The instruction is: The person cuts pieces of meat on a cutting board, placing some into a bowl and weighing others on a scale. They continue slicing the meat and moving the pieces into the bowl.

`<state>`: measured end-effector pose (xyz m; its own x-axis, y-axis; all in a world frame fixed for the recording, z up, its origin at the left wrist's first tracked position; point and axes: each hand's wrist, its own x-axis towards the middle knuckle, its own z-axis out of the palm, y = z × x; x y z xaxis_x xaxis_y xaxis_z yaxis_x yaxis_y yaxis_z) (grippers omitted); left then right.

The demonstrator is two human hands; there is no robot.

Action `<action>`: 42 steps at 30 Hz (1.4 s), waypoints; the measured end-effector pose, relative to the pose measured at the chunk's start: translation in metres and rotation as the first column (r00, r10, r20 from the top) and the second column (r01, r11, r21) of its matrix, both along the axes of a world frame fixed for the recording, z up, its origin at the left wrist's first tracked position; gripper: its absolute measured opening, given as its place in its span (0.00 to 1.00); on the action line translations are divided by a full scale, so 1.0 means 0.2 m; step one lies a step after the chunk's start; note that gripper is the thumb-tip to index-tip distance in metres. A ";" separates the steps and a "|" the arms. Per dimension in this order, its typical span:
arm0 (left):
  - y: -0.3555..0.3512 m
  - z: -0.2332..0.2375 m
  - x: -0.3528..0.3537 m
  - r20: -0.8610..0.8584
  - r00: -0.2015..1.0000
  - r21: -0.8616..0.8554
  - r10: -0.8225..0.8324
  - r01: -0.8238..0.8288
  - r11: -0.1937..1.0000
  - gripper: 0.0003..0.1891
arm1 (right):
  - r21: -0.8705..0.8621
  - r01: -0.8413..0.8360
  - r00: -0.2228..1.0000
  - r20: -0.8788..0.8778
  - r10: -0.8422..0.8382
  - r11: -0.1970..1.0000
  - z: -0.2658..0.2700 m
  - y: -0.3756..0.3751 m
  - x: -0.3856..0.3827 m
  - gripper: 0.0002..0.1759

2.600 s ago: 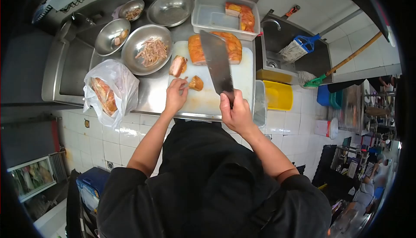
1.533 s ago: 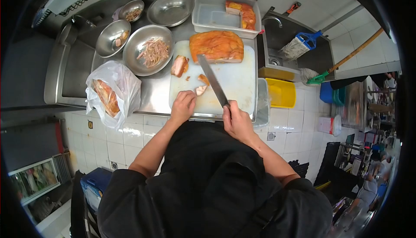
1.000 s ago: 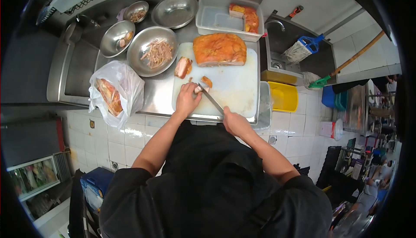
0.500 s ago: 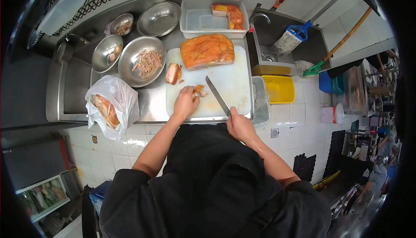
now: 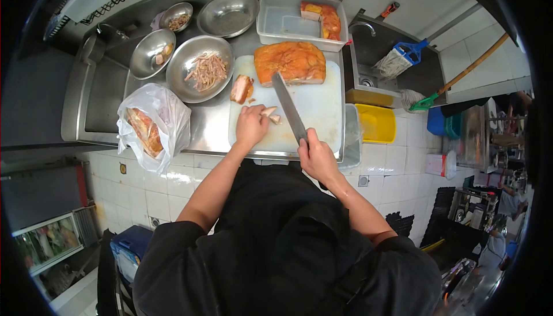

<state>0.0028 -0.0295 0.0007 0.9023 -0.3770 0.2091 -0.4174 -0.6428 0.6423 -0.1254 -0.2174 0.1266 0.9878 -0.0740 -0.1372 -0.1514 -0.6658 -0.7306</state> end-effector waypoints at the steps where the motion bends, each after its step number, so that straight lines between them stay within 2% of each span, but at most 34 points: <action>1: 0.02 0.03 0.01 -0.088 0.992 0.008 0.088 -0.088 0.996 0.14 | -0.002 0.001 1.000 0.000 -0.001 1.000 -0.03 -0.03 -0.02 0.09; 2: 0.04 0.05 0.03 -0.173 0.969 0.024 0.174 -0.172 0.985 0.15 | 0.001 -0.065 0.992 -0.107 0.065 0.998 -0.06 -0.06 -0.04 0.10; 3: 0.07 0.04 0.04 -0.172 0.970 0.023 0.170 -0.169 0.985 0.15 | 0.011 -0.128 0.969 -0.212 0.127 0.992 -0.10 -0.08 -0.07 0.11; 5: 0.12 -0.01 0.05 -0.135 0.981 -0.061 0.138 -0.147 0.987 0.15 | 0.010 -0.156 0.955 -0.254 0.154 0.988 -0.19 -0.13 -0.13 0.12; 7: 0.12 0.00 0.06 -0.124 0.985 -0.057 0.117 -0.125 0.991 0.14 | 0.012 -0.190 0.938 -0.294 0.185 0.982 -0.28 -0.15 -0.17 0.13; 9: 0.11 0.02 0.06 -0.135 0.990 -0.053 -0.036 0.029 0.998 0.14 | -0.058 -0.018 0.974 -0.225 0.005 0.998 -0.31 -0.14 -0.19 0.13; 10: 0.09 0.03 0.06 -0.135 0.990 -0.053 -0.036 0.029 0.998 0.14 | -0.058 -0.019 0.974 -0.226 0.005 0.998 -0.31 -0.14 -0.18 0.13; 12: 0.05 0.03 0.06 -0.244 0.960 -0.102 -0.137 0.115 0.988 0.14 | -0.084 0.009 0.985 -0.173 -0.024 0.996 -0.27 -0.14 -0.14 0.11; 13: 0.04 0.02 0.05 -0.243 0.960 -0.102 -0.139 0.117 0.988 0.14 | -0.084 0.011 0.985 -0.172 -0.025 0.996 -0.22 -0.12 -0.12 0.11; 15: 0.04 0.01 0.01 -0.212 0.975 -0.152 -0.065 0.033 0.988 0.14 | -0.115 -0.021 0.999 -0.027 0.018 0.993 -0.11 -0.06 -0.09 0.11; 16: 0.04 0.02 0.00 -0.213 0.975 -0.151 -0.066 0.034 0.988 0.14 | -0.114 -0.020 0.999 -0.028 0.017 0.993 -0.06 -0.02 -0.07 0.11; 18: 0.05 0.03 -0.02 -0.146 0.989 -0.210 -0.023 -0.008 0.978 0.13 | 0.108 0.107 0.966 0.222 -0.129 0.988 0.00 0.05 -0.05 0.09; 22: 0.08 0.03 -0.06 -0.082 0.997 -0.171 0.014 -0.028 0.985 0.13 | -0.002 0.117 0.967 0.227 -0.114 0.993 -0.21 0.07 0.02 0.09; 23: 0.08 0.01 -0.06 -0.077 0.997 -0.165 0.007 -0.020 0.986 0.14 | -0.161 -0.042 0.997 0.054 0.051 0.986 -0.33 0.03 0.05 0.09; 24: 0.08 0.02 -0.07 -0.072 0.997 -0.159 0.000 -0.011 0.987 0.14 | -0.285 -0.222 0.972 -0.143 0.188 0.932 -0.34 0.02 0.09 0.10; 27: 0.05 0.05 -0.09 -0.030 0.999 -0.113 -0.017 0.013 0.993 0.14 | -0.279 -0.249 0.956 -0.227 0.188 0.927 -0.36 0.00 0.12 0.12; 31: 0.01 -0.03 -0.07 -0.059 0.997 -0.022 -0.051 0.049 0.999 0.14 | -0.286 -0.249 0.951 -0.251 0.178 0.925 -0.37 -0.03 0.07 0.11; 33: 0.01 -0.07 0.00 -0.013 1.000 -0.016 -0.023 0.022 1.000 0.23 | -0.181 -0.139 0.978 -0.178 0.107 0.974 -0.33 -0.08 0.01 0.12; 34: 0.00 -0.04 0.05 -0.012 1.000 -0.016 -0.027 0.027 1.000 0.23 | -0.180 -0.135 0.979 -0.177 0.103 0.974 -0.33 -0.11 -0.01 0.12; 36: -0.02 -0.01 0.14 -0.051 0.987 -0.180 0.150 -0.157 0.971 0.38 | 0.010 0.040 0.997 -0.071 -0.040 0.999 -0.35 -0.19 -0.10 0.15; 37: -0.03 -0.01 0.19 -0.052 0.989 -0.179 0.141 -0.148 0.973 0.38 | 0.010 0.050 0.996 -0.072 -0.049 0.999 -0.35 -0.24 -0.14 0.15; 39: -0.05 0.01 0.31 -0.159 0.983 -0.047 0.089 -0.098 0.994 0.49 | 0.203 0.195 0.951 -0.278 -0.135 0.959 -0.36 -0.33 -0.19 0.17; 40: -0.05 0.02 0.33 -0.155 0.984 -0.043 0.084 -0.091 0.995 0.49 | 0.313 0.308 0.903 -0.395 -0.172 0.898 -0.37 -0.36 -0.22 0.15; 41: -0.05 0.02 0.34 -0.172 0.983 0.009 0.070 -0.069 0.998 0.47 | 0.318 0.313 0.902 -0.394 -0.175 0.895 -0.39 -0.39 -0.26 0.15; 42: -0.06 0.03 0.35 -0.189 0.980 0.061 0.058 -0.047 0.997 0.45 | 0.399 0.333 0.900 -0.405 -0.161 0.854 -0.41 -0.41 -0.29 0.14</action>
<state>0.0730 -0.0416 0.0077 0.9423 -0.3345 0.0118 -0.2560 -0.6978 0.6690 -0.1841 -0.2999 0.0439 0.8255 -0.1548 -0.5427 -0.5638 -0.1833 -0.8053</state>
